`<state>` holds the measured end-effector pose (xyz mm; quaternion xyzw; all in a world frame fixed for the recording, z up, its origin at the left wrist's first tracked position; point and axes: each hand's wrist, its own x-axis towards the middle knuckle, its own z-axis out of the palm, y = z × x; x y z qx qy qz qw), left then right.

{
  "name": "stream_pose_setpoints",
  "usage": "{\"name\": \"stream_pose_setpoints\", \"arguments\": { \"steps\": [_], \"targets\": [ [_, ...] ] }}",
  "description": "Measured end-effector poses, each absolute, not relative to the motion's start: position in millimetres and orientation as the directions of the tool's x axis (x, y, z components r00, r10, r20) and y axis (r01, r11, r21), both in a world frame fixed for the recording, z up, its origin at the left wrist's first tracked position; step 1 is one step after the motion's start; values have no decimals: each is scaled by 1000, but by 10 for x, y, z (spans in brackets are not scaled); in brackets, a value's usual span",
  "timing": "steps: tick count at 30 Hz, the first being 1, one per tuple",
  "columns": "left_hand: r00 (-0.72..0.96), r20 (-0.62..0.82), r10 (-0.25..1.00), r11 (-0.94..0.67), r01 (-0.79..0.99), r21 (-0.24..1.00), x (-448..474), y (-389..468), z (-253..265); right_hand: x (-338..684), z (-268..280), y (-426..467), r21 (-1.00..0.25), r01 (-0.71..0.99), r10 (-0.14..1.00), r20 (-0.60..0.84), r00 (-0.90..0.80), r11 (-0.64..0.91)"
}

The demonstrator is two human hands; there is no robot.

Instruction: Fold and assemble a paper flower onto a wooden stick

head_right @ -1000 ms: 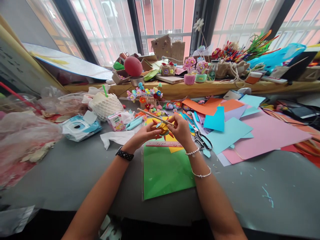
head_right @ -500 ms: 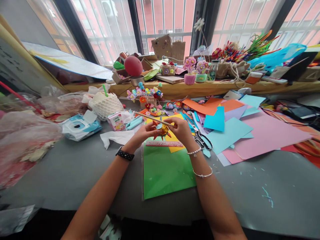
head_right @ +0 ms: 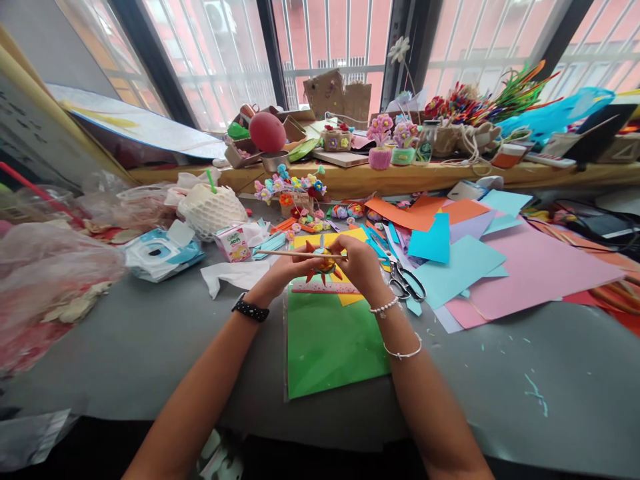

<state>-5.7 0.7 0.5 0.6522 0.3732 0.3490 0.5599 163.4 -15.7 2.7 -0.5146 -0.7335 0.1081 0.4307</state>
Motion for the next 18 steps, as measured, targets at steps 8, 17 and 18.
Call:
{"name": "stream_pose_setpoints", "arguments": {
  "steps": [8,17,18],
  "targets": [
    [513,-9,858,-44,90,995,-43,-14,23,1689,29,-130,-705,590,907,402,-127,394],
    [486,-59,872,11,100,995,-28,-21,27,1659,72,-172,-632,681,902,420,-101,371],
    [488,-54,871,5,102,995,-26,-20,25,1651,74,-175,-614,695,896,434,-97,373]
  ]
}}
